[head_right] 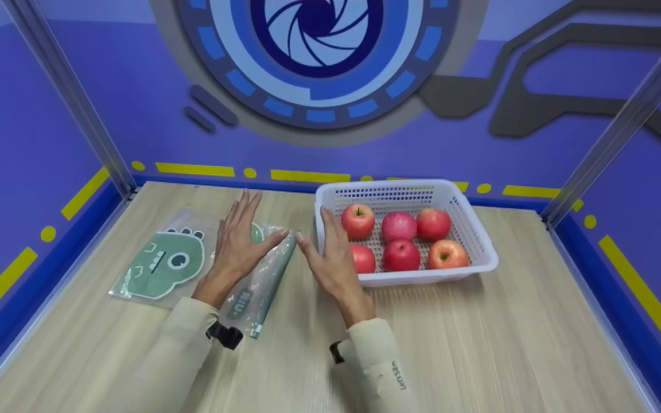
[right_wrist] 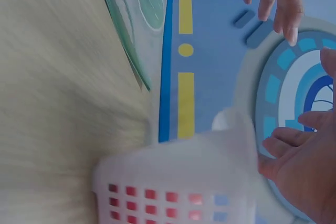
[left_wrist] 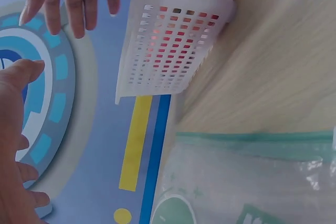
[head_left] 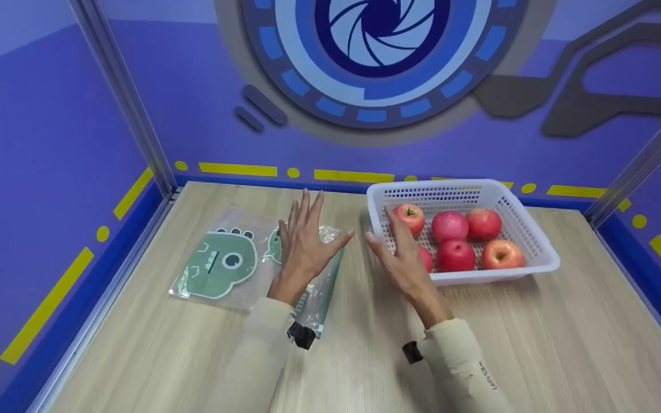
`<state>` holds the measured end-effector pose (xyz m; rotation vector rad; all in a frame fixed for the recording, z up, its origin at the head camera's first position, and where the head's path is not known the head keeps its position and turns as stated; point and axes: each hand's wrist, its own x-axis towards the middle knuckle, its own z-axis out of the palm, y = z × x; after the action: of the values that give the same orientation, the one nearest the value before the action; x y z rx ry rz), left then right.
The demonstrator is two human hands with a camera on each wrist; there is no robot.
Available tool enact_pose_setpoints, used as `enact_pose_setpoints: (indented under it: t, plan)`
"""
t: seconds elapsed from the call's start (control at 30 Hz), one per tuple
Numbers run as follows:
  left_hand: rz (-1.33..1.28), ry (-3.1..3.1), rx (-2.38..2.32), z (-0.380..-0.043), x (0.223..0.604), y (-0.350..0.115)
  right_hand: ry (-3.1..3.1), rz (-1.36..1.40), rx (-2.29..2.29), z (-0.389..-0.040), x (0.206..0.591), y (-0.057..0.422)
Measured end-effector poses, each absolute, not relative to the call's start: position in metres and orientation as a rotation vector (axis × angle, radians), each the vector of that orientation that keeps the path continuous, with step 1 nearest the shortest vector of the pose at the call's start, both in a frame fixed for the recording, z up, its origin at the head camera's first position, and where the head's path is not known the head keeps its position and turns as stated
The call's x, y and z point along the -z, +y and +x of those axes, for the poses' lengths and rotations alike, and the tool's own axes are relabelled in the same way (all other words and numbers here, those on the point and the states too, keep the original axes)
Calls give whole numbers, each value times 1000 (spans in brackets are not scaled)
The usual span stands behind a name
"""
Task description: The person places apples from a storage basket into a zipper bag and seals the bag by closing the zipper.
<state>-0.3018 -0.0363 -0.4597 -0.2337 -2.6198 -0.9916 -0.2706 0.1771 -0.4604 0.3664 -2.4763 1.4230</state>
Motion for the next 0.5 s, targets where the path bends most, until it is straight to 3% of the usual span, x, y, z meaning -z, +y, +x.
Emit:
enact_pose_setpoints:
  t: [0.5]
  plan:
    - [-236,-2627,1103,-296,490,-44,-2484,409,-1291,-260,482,147]
